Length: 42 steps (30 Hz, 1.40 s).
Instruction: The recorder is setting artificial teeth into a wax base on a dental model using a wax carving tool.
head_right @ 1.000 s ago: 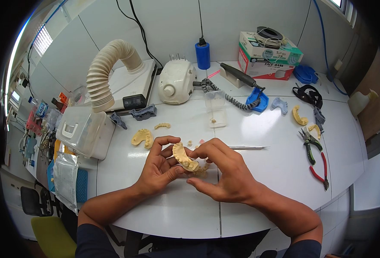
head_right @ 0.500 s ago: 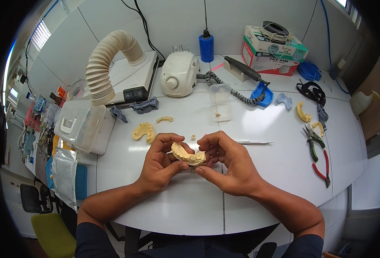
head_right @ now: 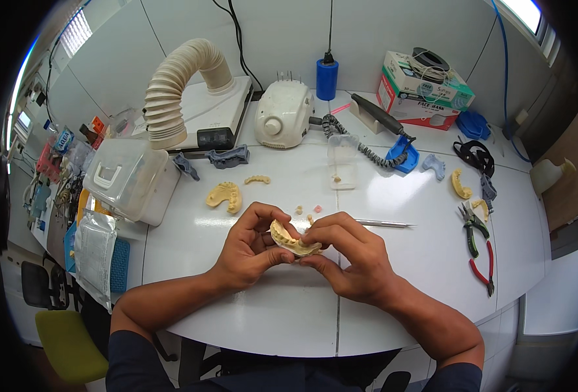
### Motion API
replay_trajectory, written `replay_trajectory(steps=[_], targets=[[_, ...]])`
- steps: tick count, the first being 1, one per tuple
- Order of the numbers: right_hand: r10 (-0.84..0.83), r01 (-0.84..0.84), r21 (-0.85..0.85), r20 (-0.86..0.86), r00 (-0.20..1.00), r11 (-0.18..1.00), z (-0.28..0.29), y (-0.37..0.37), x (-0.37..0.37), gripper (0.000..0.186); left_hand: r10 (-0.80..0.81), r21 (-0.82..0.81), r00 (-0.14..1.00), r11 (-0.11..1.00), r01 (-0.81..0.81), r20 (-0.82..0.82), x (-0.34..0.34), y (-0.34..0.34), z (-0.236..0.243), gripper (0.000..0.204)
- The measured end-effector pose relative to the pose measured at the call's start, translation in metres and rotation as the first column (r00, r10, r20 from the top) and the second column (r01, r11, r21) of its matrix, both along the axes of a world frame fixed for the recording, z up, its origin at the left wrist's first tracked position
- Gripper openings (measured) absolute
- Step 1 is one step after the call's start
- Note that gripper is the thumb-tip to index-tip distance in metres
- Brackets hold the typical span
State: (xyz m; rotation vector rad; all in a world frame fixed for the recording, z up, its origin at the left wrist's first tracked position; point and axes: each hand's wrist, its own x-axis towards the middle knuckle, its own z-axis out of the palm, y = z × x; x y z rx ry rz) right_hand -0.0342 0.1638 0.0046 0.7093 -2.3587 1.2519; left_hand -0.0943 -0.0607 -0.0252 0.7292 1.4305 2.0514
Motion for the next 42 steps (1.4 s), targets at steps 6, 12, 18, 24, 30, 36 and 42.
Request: replay_trajectory(steps=[6,12,18,24,30,36,42], targets=[[0.016,-0.016,-0.007,0.013,1.0,1.0,0.002,-0.001,0.0,0.039,-0.014,0.008,0.999,1.0,0.013,0.032,0.001,0.0,0.001,0.051],[0.017,-0.017,-0.013,0.007,1.0,1.0,-0.002,-0.001,0.001,0.04,-0.013,-0.008,1.0,1.0,0.013,0.016,0.001,0.001,0.003,0.05],[0.005,-0.005,-0.017,-0.001,1.0,1.0,-0.003,-0.001,0.001,0.04,-0.034,-0.036,0.999,0.999,0.035,0.032,0.0,-0.001,0.005,0.049],[0.05,-0.045,-0.074,0.07,0.996,0.996,0.002,0.003,-0.001,0.028,0.004,-0.029,0.999,1.0,-0.002,0.051,0.002,0.002,0.006,0.053],[0.134,-0.073,-0.274,0.211,0.968,0.959,-0.011,0.008,-0.003,0.012,-0.038,-0.054,0.999,0.998,0.039,0.019,0.002,0.002,0.006,0.055],[0.161,-0.081,-0.308,0.246,0.956,0.948,-0.011,0.008,-0.004,0.011,-0.051,-0.056,0.999,0.997,0.052,0.011,0.001,0.001,0.004,0.055],[0.172,-0.097,-0.298,0.237,0.956,0.95,-0.009,0.008,-0.005,0.018,-0.02,-0.042,0.999,0.999,0.021,0.026,0.001,0.002,0.007,0.052]])
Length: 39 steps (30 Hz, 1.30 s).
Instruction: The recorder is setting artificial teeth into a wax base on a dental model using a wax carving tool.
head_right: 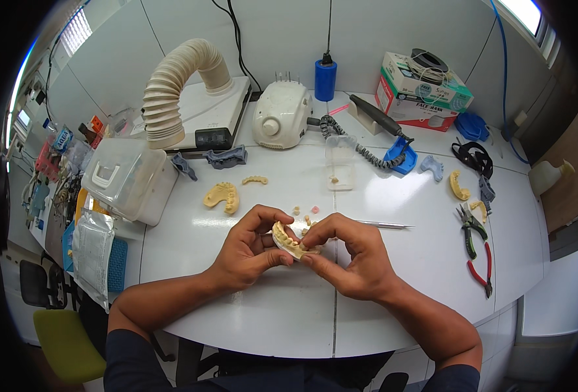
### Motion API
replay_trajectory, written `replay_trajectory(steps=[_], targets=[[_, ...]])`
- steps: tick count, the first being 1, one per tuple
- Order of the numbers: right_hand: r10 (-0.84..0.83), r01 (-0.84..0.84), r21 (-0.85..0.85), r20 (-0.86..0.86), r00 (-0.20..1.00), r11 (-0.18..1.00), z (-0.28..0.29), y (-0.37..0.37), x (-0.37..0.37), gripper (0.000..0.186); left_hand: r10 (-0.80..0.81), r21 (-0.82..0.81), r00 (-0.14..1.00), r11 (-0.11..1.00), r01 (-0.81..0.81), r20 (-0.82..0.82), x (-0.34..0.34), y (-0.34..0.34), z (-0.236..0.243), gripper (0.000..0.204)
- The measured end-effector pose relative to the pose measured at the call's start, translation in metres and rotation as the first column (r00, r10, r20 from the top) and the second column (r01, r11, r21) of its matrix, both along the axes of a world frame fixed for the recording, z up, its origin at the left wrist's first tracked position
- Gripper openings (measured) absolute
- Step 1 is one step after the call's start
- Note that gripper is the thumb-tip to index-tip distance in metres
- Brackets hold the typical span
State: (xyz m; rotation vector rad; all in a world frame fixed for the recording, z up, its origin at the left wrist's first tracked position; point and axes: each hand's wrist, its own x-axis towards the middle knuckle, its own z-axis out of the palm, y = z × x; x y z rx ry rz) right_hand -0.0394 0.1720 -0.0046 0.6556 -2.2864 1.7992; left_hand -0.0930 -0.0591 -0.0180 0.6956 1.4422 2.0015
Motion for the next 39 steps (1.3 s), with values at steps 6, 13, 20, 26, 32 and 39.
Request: replay_trajectory(steps=[6,13,20,26,32,39], targets=[[-0.009,0.011,0.081,-0.02,1.0,0.997,0.0031,-0.002,0.0015,0.034,0.027,0.018,0.998,0.999,-0.028,0.056,-0.0017,-0.0011,-0.0017,0.05],[-0.047,0.048,0.087,-0.008,0.999,0.995,0.0011,-0.0043,0.0043,0.035,0.003,0.018,0.997,1.0,-0.005,0.071,-0.0018,-0.002,0.0002,0.049],[-0.057,0.056,0.096,0.005,0.998,0.994,0.0021,-0.0041,0.0056,0.033,-0.016,0.004,1.0,1.0,0.016,0.012,-0.0007,-0.0022,-0.002,0.043],[-0.058,0.062,0.13,-0.032,0.998,0.99,0.0051,-0.0043,0.0052,0.032,-0.019,-0.014,1.0,1.0,0.019,0.006,-0.001,-0.0029,-0.0028,0.043],[-0.094,0.097,0.12,-0.034,0.995,0.988,0.0034,-0.0078,0.0059,0.033,-0.012,0.013,1.0,1.0,0.012,0.014,-0.001,-0.0016,-0.0039,0.044],[-0.072,0.078,0.149,-0.044,0.996,0.986,0.0025,-0.0035,0.005,0.034,-0.017,0.011,1.0,1.0,0.017,-0.002,-0.0018,-0.0012,-0.0063,0.045]])
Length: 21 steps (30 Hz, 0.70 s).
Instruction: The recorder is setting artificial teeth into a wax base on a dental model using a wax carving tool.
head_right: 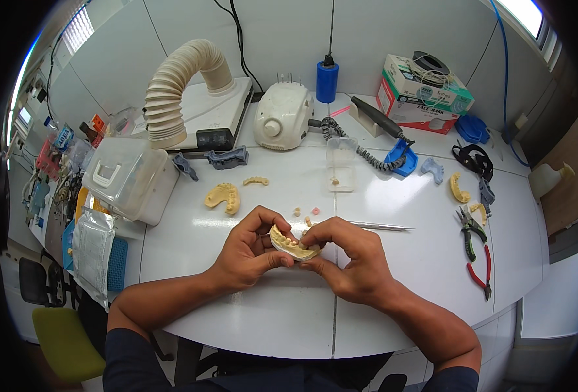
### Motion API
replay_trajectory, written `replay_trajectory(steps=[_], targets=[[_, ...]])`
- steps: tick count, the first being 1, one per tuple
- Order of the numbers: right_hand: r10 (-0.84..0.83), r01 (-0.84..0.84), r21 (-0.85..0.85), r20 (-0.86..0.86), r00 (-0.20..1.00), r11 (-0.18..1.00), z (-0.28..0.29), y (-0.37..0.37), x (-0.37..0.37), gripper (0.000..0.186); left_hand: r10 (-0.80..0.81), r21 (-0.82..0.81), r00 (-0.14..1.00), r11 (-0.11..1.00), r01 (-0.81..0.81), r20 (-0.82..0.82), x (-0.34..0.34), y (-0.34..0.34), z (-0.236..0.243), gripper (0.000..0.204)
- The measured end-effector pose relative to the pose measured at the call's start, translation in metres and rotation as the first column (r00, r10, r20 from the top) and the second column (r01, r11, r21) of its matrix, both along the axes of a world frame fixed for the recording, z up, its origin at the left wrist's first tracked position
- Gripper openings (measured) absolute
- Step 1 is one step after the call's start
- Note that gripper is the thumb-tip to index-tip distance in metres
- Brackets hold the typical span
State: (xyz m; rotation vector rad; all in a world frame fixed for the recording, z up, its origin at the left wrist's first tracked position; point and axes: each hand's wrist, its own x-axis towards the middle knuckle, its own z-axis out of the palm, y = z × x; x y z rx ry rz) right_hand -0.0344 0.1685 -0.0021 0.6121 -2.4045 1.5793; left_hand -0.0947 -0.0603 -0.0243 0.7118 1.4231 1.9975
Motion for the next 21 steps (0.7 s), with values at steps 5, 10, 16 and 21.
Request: replay_trajectory(steps=[5,10,16,21], targets=[[0.024,-0.022,-0.045,0.032,0.999,0.999,0.005,-0.001,-0.001,0.029,0.01,0.002,1.0,1.0,-0.01,-0.014,0.002,0.0,0.002,0.045],[0.066,-0.033,-0.162,0.205,0.976,0.986,0.002,0.003,0.0,0.016,-0.016,-0.042,1.0,0.999,0.016,-0.016,0.003,0.0,0.005,0.044],[0.076,-0.019,-0.211,0.269,0.96,0.977,0.002,0.002,0.001,0.015,-0.042,-0.058,0.998,0.998,0.04,-0.039,0.004,0.0,0.002,0.042],[-0.008,0.116,-0.314,0.326,0.945,0.942,0.011,0.015,-0.007,0.014,-0.042,-0.027,0.998,0.999,0.041,-0.035,0.002,0.003,0.0,0.04]])
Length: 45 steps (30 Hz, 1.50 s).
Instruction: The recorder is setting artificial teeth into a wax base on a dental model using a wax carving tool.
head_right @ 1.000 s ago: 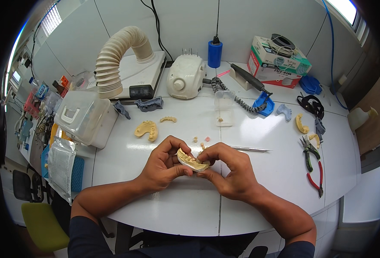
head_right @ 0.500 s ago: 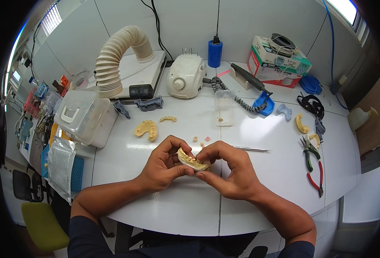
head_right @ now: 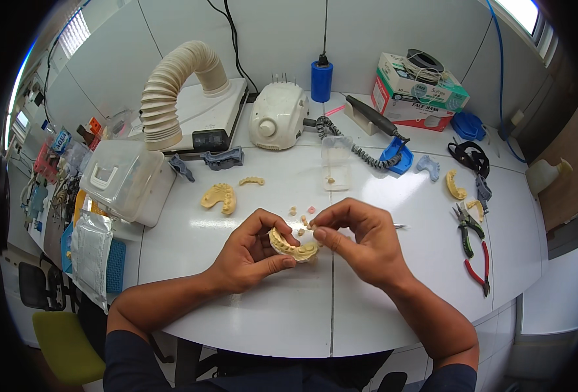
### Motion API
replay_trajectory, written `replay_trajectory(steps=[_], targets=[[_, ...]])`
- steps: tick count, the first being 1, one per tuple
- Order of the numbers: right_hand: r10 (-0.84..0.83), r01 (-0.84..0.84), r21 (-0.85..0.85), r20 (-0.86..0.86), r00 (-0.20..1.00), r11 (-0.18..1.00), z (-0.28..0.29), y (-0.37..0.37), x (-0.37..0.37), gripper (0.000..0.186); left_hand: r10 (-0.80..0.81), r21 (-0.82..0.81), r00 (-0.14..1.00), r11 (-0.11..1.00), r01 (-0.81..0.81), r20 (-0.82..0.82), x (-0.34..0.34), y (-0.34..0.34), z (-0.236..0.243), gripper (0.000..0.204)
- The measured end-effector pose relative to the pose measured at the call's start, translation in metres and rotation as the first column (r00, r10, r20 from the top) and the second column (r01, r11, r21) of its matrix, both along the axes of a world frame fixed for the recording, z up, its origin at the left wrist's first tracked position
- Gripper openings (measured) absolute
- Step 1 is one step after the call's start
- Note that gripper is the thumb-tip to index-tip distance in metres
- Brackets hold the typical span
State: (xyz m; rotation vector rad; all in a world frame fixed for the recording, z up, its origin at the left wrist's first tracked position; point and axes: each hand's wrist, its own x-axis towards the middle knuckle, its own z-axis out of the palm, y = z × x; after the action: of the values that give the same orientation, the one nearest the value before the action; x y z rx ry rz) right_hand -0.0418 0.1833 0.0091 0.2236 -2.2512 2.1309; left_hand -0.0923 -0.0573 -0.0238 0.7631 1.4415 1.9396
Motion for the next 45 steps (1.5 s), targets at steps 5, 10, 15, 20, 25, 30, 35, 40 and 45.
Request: replay_trajectory(steps=[5,10,15,20,25,30,35,40,45], targets=[[-0.211,0.401,0.601,-0.363,0.907,0.692,0.012,0.041,-0.021,0.009,0.072,-0.018,0.994,0.997,-0.071,0.087,-0.001,-0.001,0.004,0.034],[-0.202,0.359,0.746,-0.297,0.933,0.561,0.0,0.048,-0.026,0.009,0.148,0.028,0.986,0.988,-0.15,0.076,-0.003,0.0,0.005,0.032],[-0.192,0.315,0.799,-0.251,0.949,0.512,-0.001,0.047,-0.026,0.007,0.137,-0.005,0.989,0.991,-0.137,0.058,-0.007,-0.003,0.001,0.035],[-0.228,0.288,0.805,-0.195,0.954,0.518,0.0,0.049,-0.025,0.008,0.129,-0.002,0.991,0.992,-0.129,0.041,-0.005,-0.001,0.007,0.041],[-0.21,0.258,0.778,-0.165,0.964,0.573,0.001,0.045,-0.025,0.008,0.132,-0.024,0.991,0.991,-0.132,0.012,-0.005,-0.004,0.005,0.06],[-0.174,0.242,0.773,-0.172,0.97,0.587,0.0,0.044,-0.023,0.007,0.109,-0.059,0.994,0.993,-0.107,0.027,-0.006,-0.004,0.008,0.057],[-0.157,0.233,0.777,-0.174,0.972,0.584,0.0,0.043,-0.021,0.007,0.106,-0.101,0.994,0.989,-0.107,-0.021,-0.003,-0.004,0.014,0.059],[-0.164,0.221,0.797,-0.155,0.974,0.561,0.002,0.041,-0.021,0.011,0.106,-0.108,0.994,0.989,-0.105,0.005,-0.002,-0.004,0.014,0.062],[-0.148,0.234,0.796,-0.182,0.972,0.558,-0.002,0.044,-0.022,0.014,0.087,-0.085,0.995,0.993,-0.082,0.051,-0.003,-0.004,0.013,0.064]])
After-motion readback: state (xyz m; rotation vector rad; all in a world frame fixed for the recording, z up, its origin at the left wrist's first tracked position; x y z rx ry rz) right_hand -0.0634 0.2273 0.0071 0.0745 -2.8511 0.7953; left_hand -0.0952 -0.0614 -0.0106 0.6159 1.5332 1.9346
